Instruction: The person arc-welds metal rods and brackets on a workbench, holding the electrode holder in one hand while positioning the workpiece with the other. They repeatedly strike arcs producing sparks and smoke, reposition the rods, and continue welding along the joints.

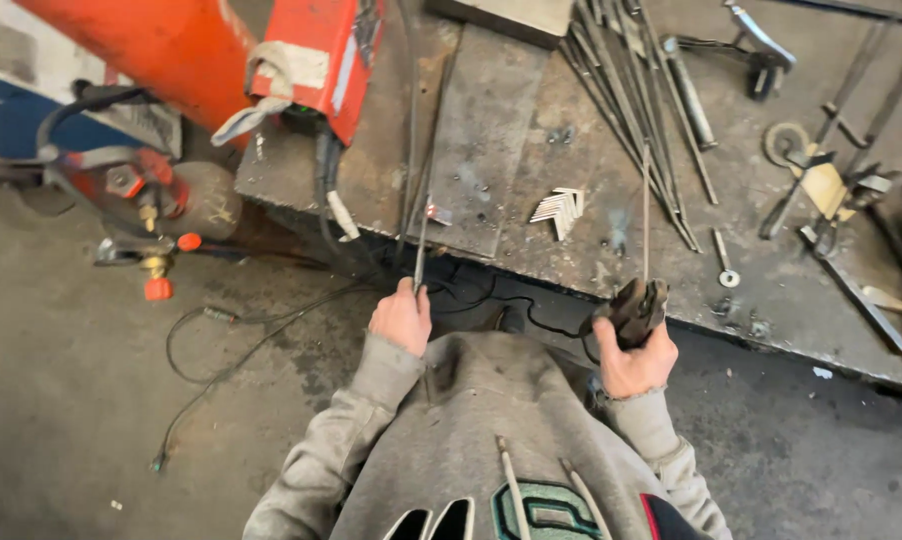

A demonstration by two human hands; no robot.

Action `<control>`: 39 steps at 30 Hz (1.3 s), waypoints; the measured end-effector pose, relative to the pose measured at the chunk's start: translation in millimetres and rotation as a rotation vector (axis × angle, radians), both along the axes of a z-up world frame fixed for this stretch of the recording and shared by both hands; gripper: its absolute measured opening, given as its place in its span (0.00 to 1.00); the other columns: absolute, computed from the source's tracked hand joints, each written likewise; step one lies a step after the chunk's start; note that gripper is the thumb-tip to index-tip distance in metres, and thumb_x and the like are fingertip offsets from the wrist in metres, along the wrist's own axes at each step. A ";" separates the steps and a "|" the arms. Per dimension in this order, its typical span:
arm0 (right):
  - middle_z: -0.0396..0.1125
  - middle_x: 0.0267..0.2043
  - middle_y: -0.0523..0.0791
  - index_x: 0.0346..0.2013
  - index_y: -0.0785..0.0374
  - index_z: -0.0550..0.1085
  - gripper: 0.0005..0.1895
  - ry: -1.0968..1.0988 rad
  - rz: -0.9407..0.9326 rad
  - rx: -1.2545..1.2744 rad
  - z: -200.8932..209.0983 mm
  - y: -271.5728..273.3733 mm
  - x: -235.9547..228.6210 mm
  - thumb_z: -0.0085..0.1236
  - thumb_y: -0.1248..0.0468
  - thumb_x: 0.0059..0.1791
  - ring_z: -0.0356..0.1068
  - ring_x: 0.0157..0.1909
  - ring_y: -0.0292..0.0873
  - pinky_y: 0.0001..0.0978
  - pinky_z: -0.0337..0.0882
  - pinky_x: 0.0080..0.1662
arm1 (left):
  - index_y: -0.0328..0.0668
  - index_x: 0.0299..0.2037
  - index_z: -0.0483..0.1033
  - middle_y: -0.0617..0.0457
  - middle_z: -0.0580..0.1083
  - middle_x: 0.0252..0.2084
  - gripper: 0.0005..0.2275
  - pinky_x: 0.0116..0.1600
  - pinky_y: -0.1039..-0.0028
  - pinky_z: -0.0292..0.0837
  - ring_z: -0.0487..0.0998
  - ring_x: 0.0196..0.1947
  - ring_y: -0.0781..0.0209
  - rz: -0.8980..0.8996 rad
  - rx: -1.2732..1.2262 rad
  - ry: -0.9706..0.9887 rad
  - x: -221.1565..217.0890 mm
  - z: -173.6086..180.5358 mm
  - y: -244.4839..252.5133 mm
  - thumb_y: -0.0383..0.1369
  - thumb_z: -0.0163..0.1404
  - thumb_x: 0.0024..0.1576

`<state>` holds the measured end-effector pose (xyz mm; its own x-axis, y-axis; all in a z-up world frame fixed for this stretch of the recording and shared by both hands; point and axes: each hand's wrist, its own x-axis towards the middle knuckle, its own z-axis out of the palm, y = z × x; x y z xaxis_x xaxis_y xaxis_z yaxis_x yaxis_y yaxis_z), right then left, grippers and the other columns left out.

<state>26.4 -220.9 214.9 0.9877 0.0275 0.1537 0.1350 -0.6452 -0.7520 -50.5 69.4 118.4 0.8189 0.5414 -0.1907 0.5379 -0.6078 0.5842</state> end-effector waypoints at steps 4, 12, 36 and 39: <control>0.74 0.46 0.55 0.61 0.72 0.68 0.24 -0.115 -0.012 0.041 -8.4 -29.1 24.0 0.57 0.64 0.52 0.74 0.44 0.52 0.39 0.72 0.49 | 0.36 0.47 0.73 0.34 0.76 0.29 0.14 0.35 0.46 0.72 0.79 0.30 0.31 0.034 -0.140 -0.226 -2.1 -24.9 3.5 0.39 0.45 0.62; 0.62 0.53 0.62 0.71 0.70 0.62 0.30 -0.239 -0.193 -0.452 -16.3 -64.9 95.0 0.56 0.64 0.56 0.65 0.51 0.67 0.54 0.68 0.50 | 0.36 0.40 0.74 0.50 0.68 0.19 0.15 0.26 0.64 0.63 0.69 0.18 0.58 0.128 -0.446 -0.191 -31.5 8.1 9.6 0.40 0.41 0.68; 0.68 0.51 0.55 0.51 0.62 0.79 0.21 0.020 -0.136 -0.769 -112.7 -198.3 138.6 0.67 0.51 0.51 0.69 0.52 0.60 0.52 0.71 0.49 | 0.39 0.50 0.68 0.58 0.60 0.24 0.12 0.23 0.69 0.67 0.60 0.19 0.69 0.096 -1.342 -0.115 -42.8 1.0 -7.7 0.39 0.43 0.66; 0.69 0.48 0.55 0.43 0.65 0.77 0.21 0.007 -0.111 -0.745 -128.7 -213.3 144.6 0.68 0.49 0.53 0.70 0.53 0.61 0.52 0.71 0.51 | 0.36 0.51 0.67 0.57 0.61 0.26 0.11 0.24 0.65 0.66 0.59 0.20 0.64 0.043 -1.327 -0.197 -47.4 -18.5 -4.4 0.37 0.44 0.69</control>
<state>171.0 -434.2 86.1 0.9916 0.0217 0.1276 0.0361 -0.9931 -0.1116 -97.8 65.0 99.9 0.8803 0.0661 -0.4697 0.3814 0.4902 0.7837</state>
